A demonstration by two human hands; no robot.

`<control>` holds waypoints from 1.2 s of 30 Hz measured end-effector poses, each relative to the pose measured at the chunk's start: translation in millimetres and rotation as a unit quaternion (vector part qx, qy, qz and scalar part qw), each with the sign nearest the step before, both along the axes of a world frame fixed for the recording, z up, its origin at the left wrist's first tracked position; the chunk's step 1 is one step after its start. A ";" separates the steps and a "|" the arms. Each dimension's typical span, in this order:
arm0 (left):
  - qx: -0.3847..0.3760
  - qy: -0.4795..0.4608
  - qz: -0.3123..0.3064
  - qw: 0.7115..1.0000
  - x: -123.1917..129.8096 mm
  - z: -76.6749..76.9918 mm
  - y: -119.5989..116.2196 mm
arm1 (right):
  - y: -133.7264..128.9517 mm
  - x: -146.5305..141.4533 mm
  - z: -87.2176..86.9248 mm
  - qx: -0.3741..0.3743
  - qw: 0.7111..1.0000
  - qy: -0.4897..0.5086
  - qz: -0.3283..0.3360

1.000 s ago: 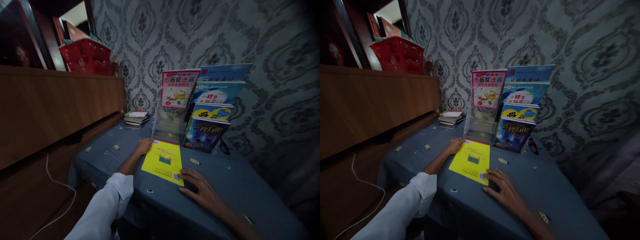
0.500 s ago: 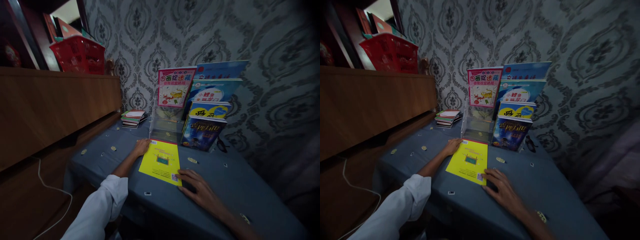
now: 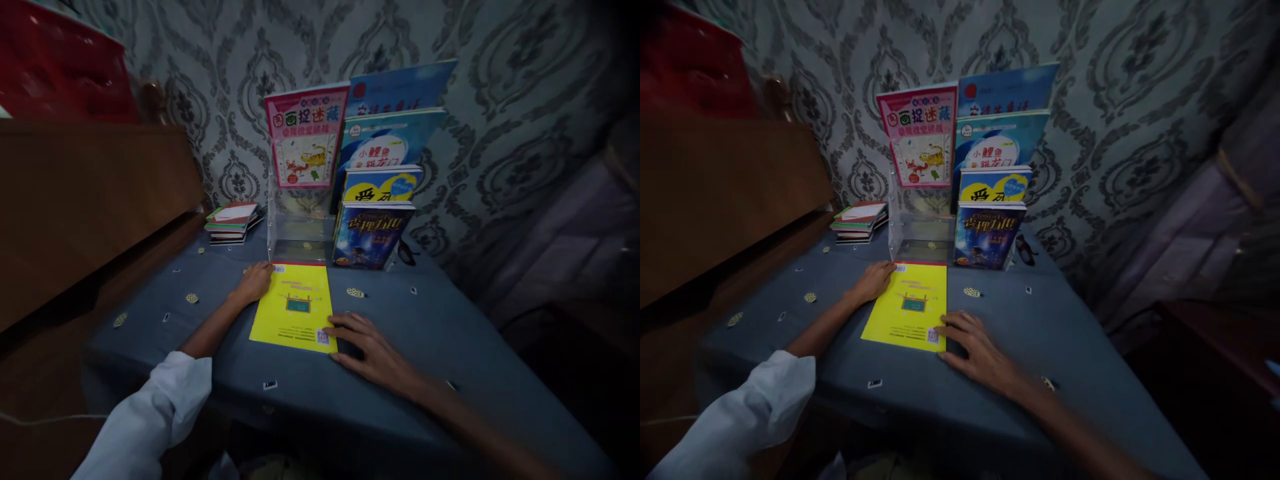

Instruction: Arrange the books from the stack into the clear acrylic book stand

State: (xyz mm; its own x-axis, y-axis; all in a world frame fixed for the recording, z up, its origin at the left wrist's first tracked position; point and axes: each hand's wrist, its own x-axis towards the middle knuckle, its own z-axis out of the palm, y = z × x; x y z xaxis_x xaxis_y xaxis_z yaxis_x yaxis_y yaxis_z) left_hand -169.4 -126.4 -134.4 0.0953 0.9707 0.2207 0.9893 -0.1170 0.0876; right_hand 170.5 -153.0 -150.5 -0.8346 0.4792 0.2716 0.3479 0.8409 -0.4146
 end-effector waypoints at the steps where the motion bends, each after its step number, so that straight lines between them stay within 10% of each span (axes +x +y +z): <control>1: -0.002 0.005 -0.005 1.000 0.8 1.9 1.2 | 1.6 0.0 2.0 -0.001 1.000 -0.004 0.005; 13: -0.011 0.032 -0.245 0.969 64.1 8.3 50.4 | 12.0 4.1 2.3 0.003 0.999 0.027 0.040; 36: -0.021 0.016 -0.283 0.959 78.5 1.6 76.7 | 14.5 6.8 8.9 0.010 0.998 0.007 0.063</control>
